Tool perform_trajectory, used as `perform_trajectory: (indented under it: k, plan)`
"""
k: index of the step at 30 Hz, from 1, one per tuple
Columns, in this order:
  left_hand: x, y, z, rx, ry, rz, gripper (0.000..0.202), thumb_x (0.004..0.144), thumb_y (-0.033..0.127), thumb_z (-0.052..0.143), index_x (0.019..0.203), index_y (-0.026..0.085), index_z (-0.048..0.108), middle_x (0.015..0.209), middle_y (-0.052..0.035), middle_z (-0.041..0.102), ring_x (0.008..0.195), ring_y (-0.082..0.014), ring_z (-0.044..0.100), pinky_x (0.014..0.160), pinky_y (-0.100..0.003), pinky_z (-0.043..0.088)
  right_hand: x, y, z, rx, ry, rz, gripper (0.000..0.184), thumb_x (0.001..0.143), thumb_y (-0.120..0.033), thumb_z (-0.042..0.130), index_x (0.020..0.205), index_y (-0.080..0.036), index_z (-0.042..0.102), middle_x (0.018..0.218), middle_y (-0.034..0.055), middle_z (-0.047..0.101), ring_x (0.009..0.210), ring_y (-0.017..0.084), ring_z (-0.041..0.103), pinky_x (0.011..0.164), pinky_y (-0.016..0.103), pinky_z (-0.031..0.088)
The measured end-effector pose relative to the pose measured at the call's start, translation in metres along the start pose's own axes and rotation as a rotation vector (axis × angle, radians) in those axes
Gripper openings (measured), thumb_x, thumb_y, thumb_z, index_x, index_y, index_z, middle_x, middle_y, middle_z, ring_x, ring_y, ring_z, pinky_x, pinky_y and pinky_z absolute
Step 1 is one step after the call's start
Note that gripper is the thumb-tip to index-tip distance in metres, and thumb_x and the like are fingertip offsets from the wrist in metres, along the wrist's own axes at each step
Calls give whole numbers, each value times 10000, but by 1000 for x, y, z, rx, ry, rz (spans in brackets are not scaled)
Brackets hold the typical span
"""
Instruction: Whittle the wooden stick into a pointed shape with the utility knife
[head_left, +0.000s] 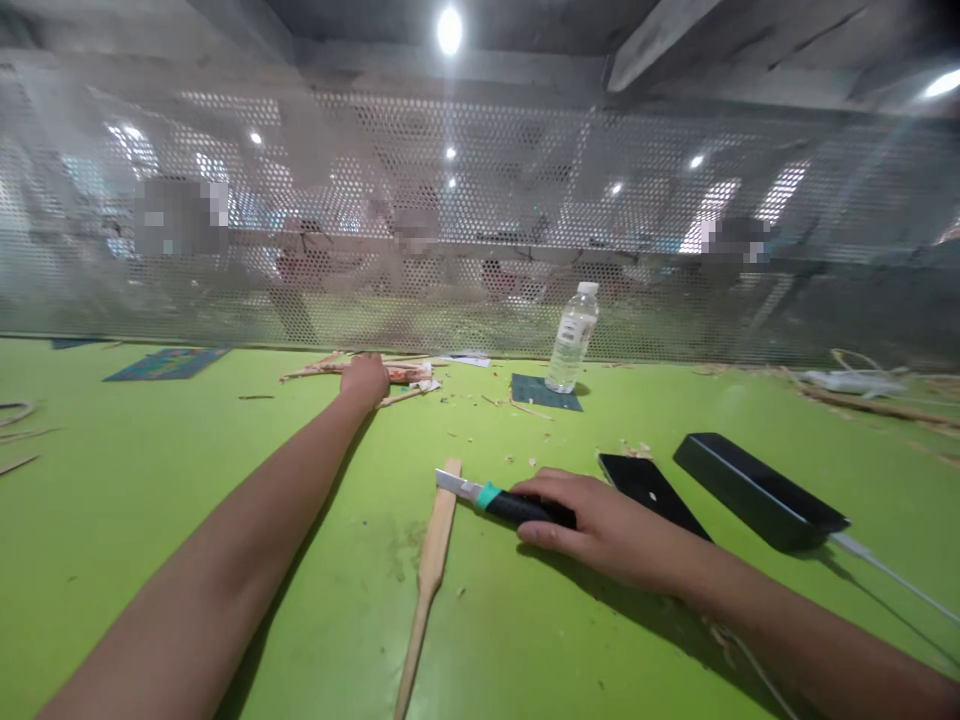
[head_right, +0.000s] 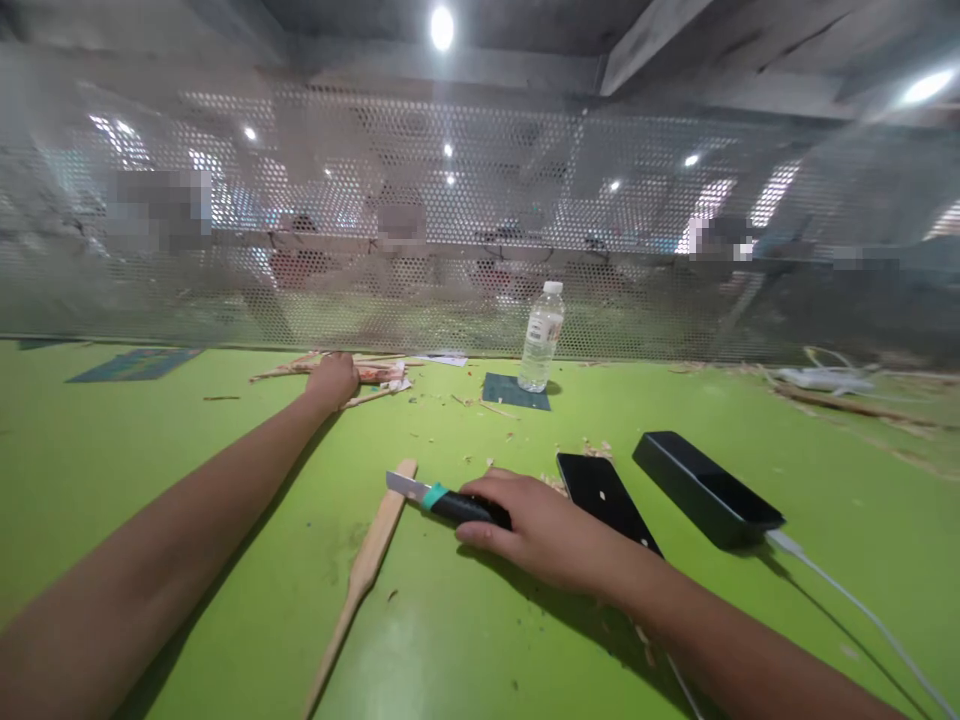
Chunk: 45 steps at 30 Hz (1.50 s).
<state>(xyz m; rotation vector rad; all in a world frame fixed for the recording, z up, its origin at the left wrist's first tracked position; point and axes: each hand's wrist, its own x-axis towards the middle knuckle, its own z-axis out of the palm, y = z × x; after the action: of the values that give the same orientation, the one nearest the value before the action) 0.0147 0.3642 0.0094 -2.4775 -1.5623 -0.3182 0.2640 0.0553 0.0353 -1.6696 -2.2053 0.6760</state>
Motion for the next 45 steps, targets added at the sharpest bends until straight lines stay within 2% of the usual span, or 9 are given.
perform_trajectory:
  k: [4,10,15,19,23,25,30,38,45]
  plan:
    - [-2,14,-9,30,144,58,390,995,368,669,1330,175,615,1335,-113,635,1121,-262,667,937,-474,584,2,-5,-1,-7,-1,27,398,960,-531,661,1226,-238,709,1161,74,729,1015,264,666,862,382,504]
    - [-22,53,-32,-19,219,406,384,995,367,670,1326,180,620,1349,-111,632,1152,-271,658,966,-496,569,0,-4,0,-38,7,19,346,972,-478,655,1233,-257,705,1193,67,731,1048,262,668,893,384,507]
    - [-122,61,-55,-130,231,646,329,1022,114,461,1272,179,664,1374,-98,684,1408,-263,518,1255,-550,256,0,-1,3,-48,8,15,396,955,-502,681,1264,-255,689,1202,71,729,1053,276,673,901,411,518]
    - [-212,57,-83,-419,248,853,323,938,169,619,1259,169,658,1201,-119,770,1152,-261,694,1105,-424,485,2,-1,13,-128,37,1,552,950,-554,672,1382,-214,620,1299,130,695,1122,334,662,935,487,527]
    - [-251,56,-109,-559,-41,1235,440,901,157,638,1341,157,644,1175,-191,782,1072,-322,751,966,-398,609,3,-1,26,-276,65,-75,452,1057,-441,507,1422,-186,582,1278,154,693,1098,334,679,922,519,550]
    - [-252,55,-111,-597,-126,1249,469,900,155,637,1368,186,637,1176,-186,783,1047,-321,763,936,-388,627,3,0,30,-295,65,-104,418,1080,-397,442,1416,-194,584,1245,146,706,1068,320,691,908,516,564]
    - [-220,51,-91,-761,126,903,260,921,127,682,1172,186,715,964,-98,792,828,-187,736,776,-270,593,2,2,28,-260,270,-31,537,1099,-453,297,1468,-143,535,1327,186,696,1108,333,708,899,504,582]
    - [-161,62,-94,-575,-416,1077,169,883,227,812,1037,253,748,1201,-60,728,1199,-252,593,1032,-329,396,-2,6,4,-221,468,113,523,1081,-537,324,1321,-204,650,1141,127,782,925,287,753,686,348,557]
    - [-150,77,-118,-762,-664,839,193,856,114,787,853,233,635,804,17,728,818,-193,641,725,-258,424,-4,12,-8,-184,574,168,572,1055,-604,362,1358,-210,645,972,102,778,788,266,721,655,347,515]
